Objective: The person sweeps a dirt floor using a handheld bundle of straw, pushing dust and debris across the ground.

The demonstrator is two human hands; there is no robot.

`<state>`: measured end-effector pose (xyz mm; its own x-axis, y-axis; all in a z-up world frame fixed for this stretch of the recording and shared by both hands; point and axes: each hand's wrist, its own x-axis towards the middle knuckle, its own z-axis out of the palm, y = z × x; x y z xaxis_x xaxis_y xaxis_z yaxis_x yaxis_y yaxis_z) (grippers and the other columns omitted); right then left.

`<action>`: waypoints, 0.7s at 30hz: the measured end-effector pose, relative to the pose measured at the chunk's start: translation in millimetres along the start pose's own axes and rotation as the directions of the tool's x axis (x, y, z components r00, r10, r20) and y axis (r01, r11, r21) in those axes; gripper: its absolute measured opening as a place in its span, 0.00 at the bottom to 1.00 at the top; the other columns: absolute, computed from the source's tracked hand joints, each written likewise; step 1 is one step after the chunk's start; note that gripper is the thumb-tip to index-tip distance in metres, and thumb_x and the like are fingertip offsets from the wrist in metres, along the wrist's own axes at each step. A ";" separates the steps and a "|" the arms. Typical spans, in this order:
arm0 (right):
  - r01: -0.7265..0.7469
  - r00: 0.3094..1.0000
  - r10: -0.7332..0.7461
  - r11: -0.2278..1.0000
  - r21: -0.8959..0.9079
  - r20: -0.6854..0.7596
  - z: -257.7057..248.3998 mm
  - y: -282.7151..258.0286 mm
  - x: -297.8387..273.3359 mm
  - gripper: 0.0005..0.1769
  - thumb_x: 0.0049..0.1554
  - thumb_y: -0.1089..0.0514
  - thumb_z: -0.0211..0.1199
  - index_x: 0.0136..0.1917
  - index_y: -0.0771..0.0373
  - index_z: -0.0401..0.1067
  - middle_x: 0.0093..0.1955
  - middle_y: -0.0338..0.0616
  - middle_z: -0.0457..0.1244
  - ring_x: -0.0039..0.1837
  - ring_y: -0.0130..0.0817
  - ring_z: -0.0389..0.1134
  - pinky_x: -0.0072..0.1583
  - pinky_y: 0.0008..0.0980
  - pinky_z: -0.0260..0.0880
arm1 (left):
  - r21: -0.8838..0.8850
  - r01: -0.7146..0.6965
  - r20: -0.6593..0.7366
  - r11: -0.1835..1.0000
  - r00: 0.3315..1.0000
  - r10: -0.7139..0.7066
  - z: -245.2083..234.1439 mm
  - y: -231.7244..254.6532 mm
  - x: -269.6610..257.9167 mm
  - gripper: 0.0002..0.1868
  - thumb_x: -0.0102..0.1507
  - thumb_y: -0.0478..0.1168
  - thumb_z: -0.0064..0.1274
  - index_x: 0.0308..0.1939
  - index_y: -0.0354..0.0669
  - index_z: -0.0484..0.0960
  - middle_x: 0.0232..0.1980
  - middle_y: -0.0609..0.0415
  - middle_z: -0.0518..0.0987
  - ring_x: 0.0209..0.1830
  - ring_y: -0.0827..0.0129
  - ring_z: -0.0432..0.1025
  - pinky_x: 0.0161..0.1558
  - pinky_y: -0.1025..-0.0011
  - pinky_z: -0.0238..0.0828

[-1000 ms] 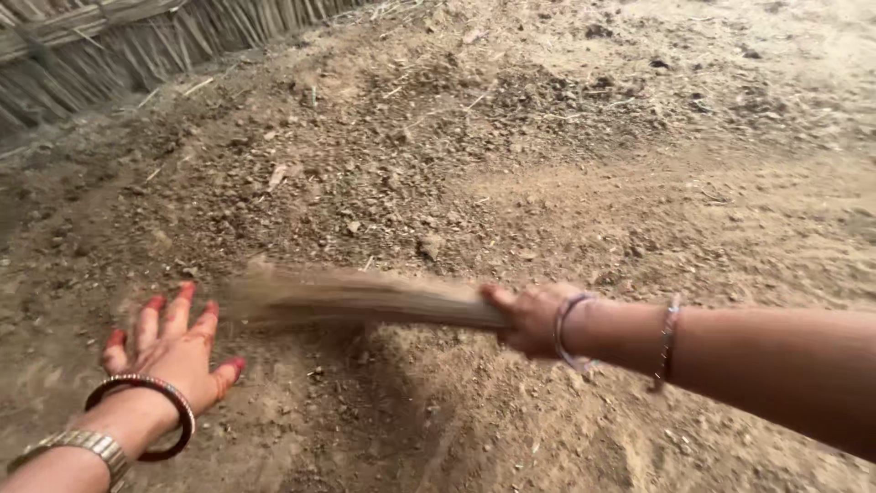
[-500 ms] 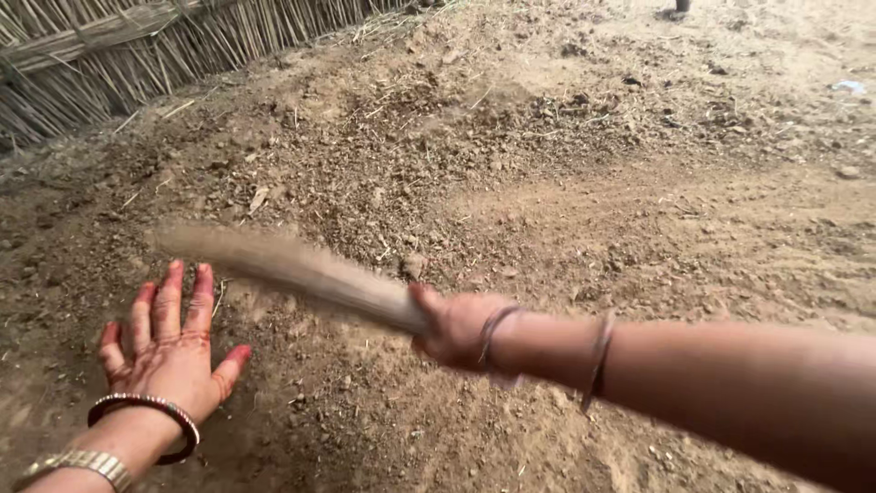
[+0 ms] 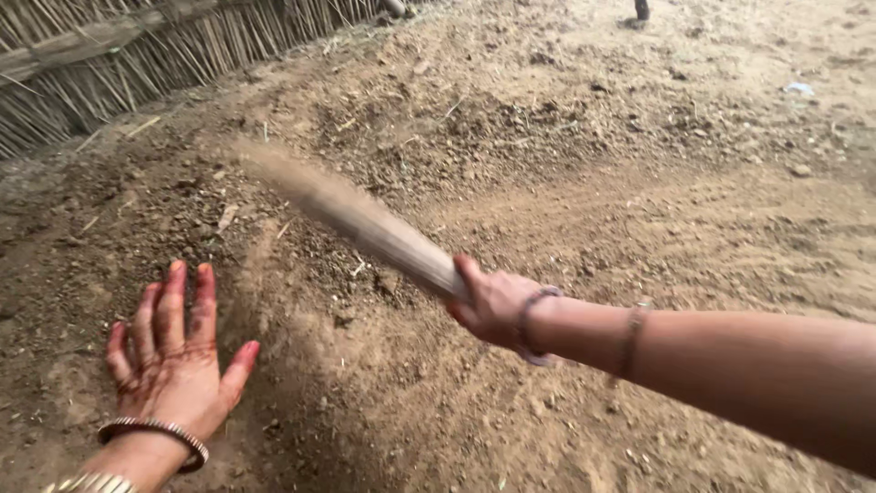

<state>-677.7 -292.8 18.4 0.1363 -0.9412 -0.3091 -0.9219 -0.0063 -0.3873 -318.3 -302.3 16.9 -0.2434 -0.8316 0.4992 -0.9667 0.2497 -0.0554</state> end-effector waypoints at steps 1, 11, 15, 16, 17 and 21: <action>0.142 0.989 -0.137 0.981 -0.132 0.048 2.5 15.9 -12.4 0.37 0.65 0.39 0.41 0.78 0.61 0.37 0.44 0.51 0.66 0.37 0.37 0.68 0.37 0.36 0.70 | -0.018 -0.016 0.009 1.000 1.000 0.016 3.9 2.9 3.0 0.55 0.52 0.64 0.45 0.78 0.60 0.37 0.80 0.55 0.38 0.77 0.54 0.36 0.69 0.40 0.27; -0.472 0.872 0.475 0.880 0.056 -0.121 -54.0 117.6 2.3 0.30 0.67 0.47 0.41 0.78 0.58 0.45 0.40 0.46 0.66 0.33 0.31 0.65 0.32 0.30 0.69 | 0.000 -0.083 0.027 0.997 0.996 0.083 34.2 22.4 8.3 0.55 0.52 0.68 0.42 0.77 0.69 0.33 0.81 0.63 0.32 0.78 0.59 0.32 0.68 0.47 0.21; -0.320 0.948 0.319 0.948 0.007 0.004 -36.3 65.9 -13.5 0.31 0.69 0.44 0.37 0.78 0.62 0.43 0.38 0.43 0.66 0.31 0.26 0.61 0.31 0.25 0.64 | 0.064 -0.107 -0.060 0.992 0.992 0.111 50.8 12.5 8.6 0.57 0.52 0.70 0.42 0.79 0.65 0.34 0.82 0.61 0.34 0.78 0.58 0.35 0.70 0.45 0.23; -0.244 0.967 0.248 0.968 -0.061 0.065 -28.4 52.6 -18.7 0.34 0.68 0.44 0.38 0.79 0.62 0.39 0.38 0.42 0.65 0.30 0.24 0.60 0.30 0.23 0.62 | 0.121 -0.095 -0.092 0.988 0.990 0.107 55.5 13.8 9.6 0.58 0.51 0.70 0.42 0.79 0.64 0.34 0.82 0.62 0.35 0.79 0.59 0.36 0.72 0.45 0.23; -0.164 0.974 0.180 0.979 -0.121 0.140 -20.1 43.6 -23.3 0.37 0.68 0.43 0.39 0.81 0.62 0.34 0.38 0.41 0.64 0.30 0.22 0.59 0.30 0.21 0.60 | 0.139 -0.114 -0.109 0.984 0.986 0.130 58.8 16.0 9.2 0.58 0.51 0.70 0.44 0.80 0.64 0.35 0.83 0.61 0.35 0.79 0.59 0.35 0.73 0.45 0.23; -0.169 0.932 0.270 0.914 -0.368 0.243 -13.5 36.8 -1.4 0.29 0.68 0.41 0.35 0.75 0.58 0.54 0.39 0.41 0.64 0.31 0.23 0.59 0.31 0.23 0.61 | 0.471 -0.155 0.462 0.869 0.882 -0.093 56.1 23.9 21.3 0.54 0.59 0.70 0.44 0.79 0.61 0.31 0.83 0.56 0.27 0.80 0.59 0.27 0.71 0.45 0.20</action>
<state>-716.7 -296.3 16.3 -0.0336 -0.7968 -0.6033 -0.9994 0.0288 0.0176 -351.0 -341.9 -22.3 -0.1609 -0.9859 0.0456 -0.8389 0.1122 -0.5326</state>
